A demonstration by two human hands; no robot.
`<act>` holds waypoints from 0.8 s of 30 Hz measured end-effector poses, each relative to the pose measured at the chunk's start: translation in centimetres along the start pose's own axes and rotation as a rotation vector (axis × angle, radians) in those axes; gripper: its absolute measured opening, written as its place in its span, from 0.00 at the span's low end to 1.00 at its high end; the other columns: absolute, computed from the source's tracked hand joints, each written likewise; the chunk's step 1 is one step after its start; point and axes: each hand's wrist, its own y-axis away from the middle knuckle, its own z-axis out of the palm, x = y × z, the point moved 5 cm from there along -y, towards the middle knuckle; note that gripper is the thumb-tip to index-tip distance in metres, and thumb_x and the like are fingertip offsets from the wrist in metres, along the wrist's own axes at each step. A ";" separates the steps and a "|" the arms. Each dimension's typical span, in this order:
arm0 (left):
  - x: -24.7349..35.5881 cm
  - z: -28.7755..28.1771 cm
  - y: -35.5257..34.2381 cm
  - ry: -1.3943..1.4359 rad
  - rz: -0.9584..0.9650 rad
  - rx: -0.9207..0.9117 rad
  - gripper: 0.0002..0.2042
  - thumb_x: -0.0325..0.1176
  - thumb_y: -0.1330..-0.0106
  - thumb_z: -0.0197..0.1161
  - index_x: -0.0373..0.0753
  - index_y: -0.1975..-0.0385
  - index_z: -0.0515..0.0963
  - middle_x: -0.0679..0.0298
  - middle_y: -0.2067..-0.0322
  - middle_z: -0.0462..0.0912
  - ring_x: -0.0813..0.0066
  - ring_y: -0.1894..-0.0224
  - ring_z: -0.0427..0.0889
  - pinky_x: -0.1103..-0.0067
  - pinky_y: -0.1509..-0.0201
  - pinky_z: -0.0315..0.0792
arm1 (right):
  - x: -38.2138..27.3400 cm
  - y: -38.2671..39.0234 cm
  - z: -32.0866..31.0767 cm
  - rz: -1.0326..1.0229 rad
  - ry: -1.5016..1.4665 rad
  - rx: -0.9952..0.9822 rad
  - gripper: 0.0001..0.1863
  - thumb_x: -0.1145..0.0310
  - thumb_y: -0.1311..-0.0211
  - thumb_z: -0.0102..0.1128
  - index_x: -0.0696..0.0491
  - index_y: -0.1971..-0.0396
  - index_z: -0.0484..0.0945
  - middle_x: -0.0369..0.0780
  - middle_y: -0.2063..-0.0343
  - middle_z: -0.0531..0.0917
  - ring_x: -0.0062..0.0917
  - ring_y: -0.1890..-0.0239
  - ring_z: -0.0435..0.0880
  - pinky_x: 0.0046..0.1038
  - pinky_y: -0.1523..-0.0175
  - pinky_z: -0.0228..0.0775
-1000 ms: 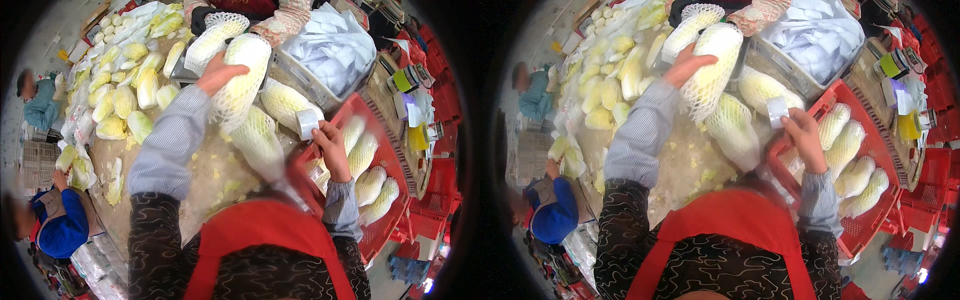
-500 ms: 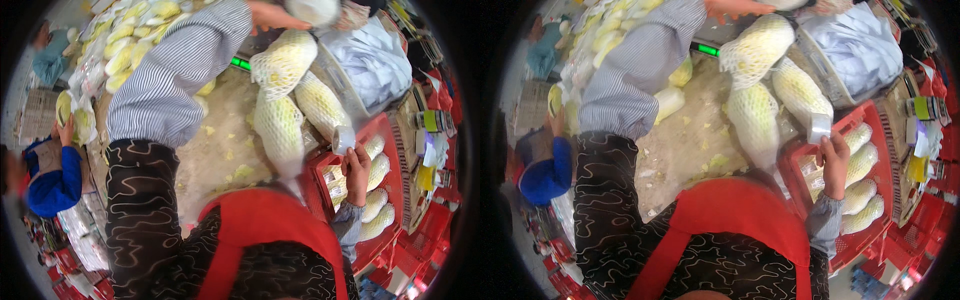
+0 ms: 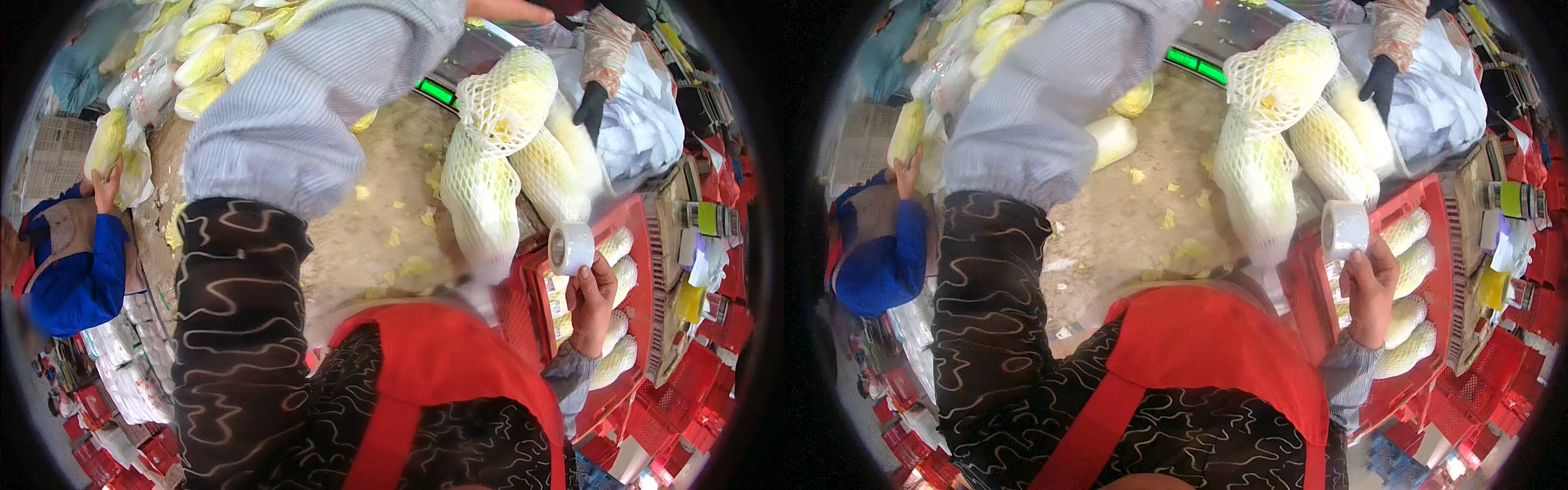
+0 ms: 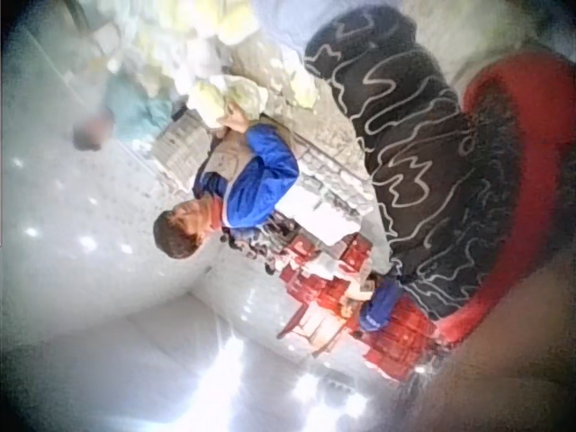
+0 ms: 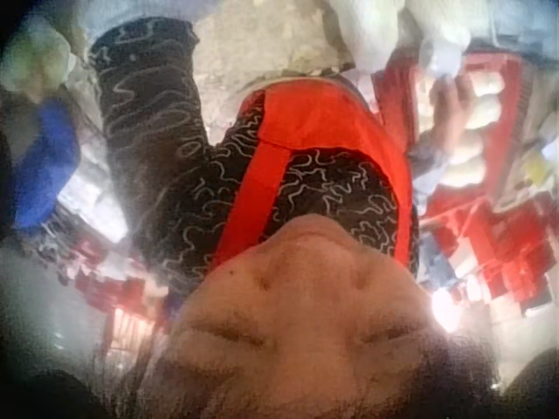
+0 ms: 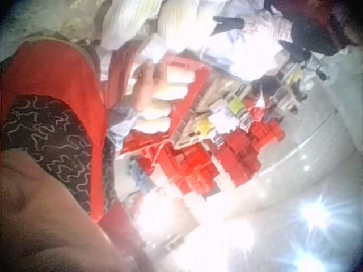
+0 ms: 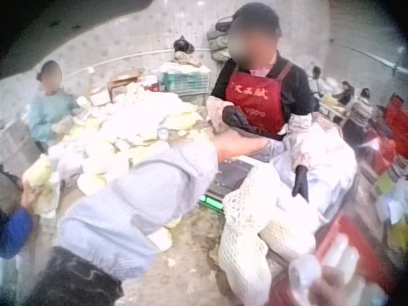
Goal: The person repeatedly picks up napa cabbage, places each head into a white mesh bag, and arranges the packaged cabbages into a red crate. The person also moves the crate and retrieves an empty crate during the process.
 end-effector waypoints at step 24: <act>-14.0 6.8 41.8 0.499 -0.222 0.158 0.46 0.39 0.49 0.72 0.34 0.29 0.57 0.50 0.32 0.63 0.59 0.31 0.63 0.72 0.28 0.58 | 1.2 2.6 8.2 0.044 0.173 -0.320 0.14 0.72 0.34 0.61 0.58 0.50 0.78 0.29 0.78 0.78 0.09 0.80 0.72 0.17 0.76 0.61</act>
